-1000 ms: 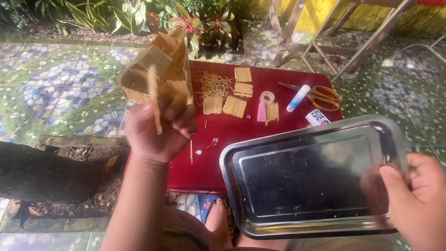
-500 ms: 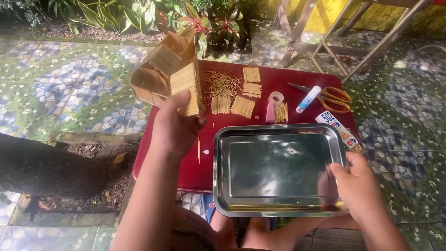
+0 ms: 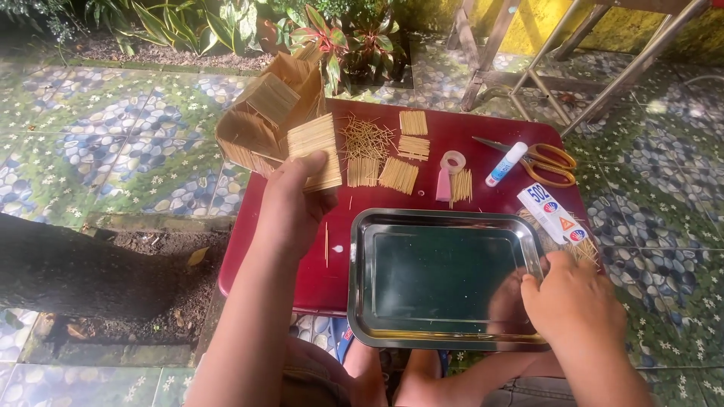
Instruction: Organizing and aligning small wooden sticks by tapping them against a metal tray on a work table.
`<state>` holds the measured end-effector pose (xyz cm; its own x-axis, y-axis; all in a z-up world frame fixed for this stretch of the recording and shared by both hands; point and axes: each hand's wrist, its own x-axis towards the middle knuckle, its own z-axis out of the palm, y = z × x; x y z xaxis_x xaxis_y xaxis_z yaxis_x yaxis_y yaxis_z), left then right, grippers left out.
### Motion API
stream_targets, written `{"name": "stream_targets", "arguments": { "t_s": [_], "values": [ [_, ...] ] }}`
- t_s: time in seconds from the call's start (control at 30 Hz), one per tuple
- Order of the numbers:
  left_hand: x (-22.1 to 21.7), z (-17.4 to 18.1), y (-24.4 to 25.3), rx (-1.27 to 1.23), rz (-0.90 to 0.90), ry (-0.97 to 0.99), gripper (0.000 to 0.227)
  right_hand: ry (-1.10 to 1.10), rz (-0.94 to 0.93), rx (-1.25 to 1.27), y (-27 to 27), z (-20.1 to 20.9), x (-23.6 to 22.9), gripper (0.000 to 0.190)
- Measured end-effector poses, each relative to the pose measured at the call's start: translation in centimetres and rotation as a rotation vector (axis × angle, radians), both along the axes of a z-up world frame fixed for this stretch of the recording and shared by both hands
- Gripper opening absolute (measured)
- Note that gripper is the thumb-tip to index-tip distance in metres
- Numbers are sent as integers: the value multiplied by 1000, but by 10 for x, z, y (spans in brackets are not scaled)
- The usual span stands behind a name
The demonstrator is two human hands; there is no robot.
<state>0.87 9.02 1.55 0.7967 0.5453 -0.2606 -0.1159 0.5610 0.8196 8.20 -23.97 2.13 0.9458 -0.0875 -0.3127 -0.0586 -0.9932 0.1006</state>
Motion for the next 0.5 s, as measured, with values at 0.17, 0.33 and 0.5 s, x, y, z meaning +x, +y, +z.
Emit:
{"name": "stream_targets", "arguments": {
  "t_s": [0.17, 0.33, 0.5],
  "values": [
    [6, -18, 0, -21, 71, -85, 19, -226, 348, 402, 59, 5, -7, 34],
    [10, -34, 4, 1, 133, -158, 18, -152, 527, 654, 155, 7, 7, 27],
    [12, -36, 8, -18, 159, -141, 18, 75, 545, 400, 227, 0, 26, 35]
  ]
}}
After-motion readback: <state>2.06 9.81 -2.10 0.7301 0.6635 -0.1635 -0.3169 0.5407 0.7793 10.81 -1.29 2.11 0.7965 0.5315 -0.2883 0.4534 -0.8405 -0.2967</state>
